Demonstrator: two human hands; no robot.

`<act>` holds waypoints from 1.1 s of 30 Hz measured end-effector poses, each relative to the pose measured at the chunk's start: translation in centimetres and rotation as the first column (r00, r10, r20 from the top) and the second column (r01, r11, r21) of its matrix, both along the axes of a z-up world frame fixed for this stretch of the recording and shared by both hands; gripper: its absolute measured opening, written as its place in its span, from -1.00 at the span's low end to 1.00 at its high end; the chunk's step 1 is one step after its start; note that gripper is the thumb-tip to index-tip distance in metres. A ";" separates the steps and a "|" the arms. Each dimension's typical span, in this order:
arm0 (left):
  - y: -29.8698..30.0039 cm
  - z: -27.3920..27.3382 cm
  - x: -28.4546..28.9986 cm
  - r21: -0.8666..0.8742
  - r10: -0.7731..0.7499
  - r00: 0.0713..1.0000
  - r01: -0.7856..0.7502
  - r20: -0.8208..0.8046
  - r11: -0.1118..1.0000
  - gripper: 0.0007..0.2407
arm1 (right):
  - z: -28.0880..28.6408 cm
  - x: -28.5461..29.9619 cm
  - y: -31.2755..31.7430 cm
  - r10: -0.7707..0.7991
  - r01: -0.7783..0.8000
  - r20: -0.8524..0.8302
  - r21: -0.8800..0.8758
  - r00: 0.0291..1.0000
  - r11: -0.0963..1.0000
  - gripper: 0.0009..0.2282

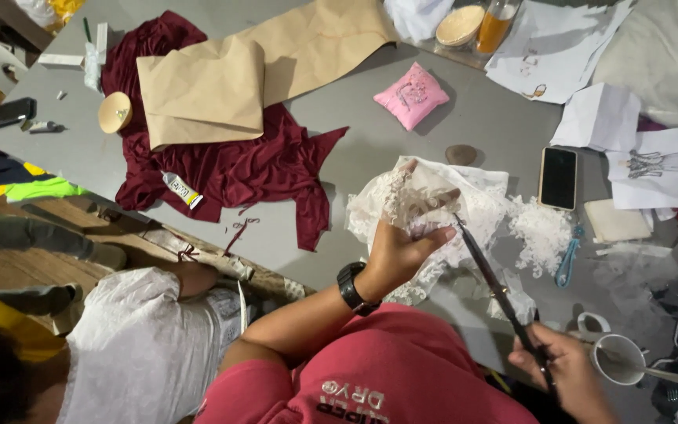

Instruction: Cutting out individual lace motifs from a larger piece of lace fabric using scissors on a work table.

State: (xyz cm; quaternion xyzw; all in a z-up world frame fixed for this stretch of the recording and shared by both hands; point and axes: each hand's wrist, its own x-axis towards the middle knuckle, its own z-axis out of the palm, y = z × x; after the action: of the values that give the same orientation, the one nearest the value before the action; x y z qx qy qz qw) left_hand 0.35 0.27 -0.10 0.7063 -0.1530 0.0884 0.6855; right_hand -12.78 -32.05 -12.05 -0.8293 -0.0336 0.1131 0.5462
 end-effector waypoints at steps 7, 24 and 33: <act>-0.6 0.2 -0.3 -0.120 0.001 0.998 -0.008 -0.057 0.993 -0.47 | -0.6 -0.2 3.0 -0.051 0.055 -0.044 0.106 0.998 0.993 -0.73; -1.5 -4.8 0.2 -0.522 -0.085 0.981 -0.020 -0.175 0.853 -0.78 | -1.7 0.0 3.7 -0.215 0.215 -0.005 -0.034 0.977 0.976 -0.81; 1.5 -9.2 -1.2 -0.968 -0.890 0.427 -0.243 -0.160 0.058 -0.25 | 5.4 0.7 3.3 0.084 0.280 0.528 -0.572 0.845 0.771 -0.61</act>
State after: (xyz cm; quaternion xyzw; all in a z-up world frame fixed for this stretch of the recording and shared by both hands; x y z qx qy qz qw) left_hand -0.83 1.78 -9.29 -0.0300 0.0782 -0.3694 0.9255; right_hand -12.08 -28.77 -6.64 -0.9620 -0.0962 -0.1429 0.2119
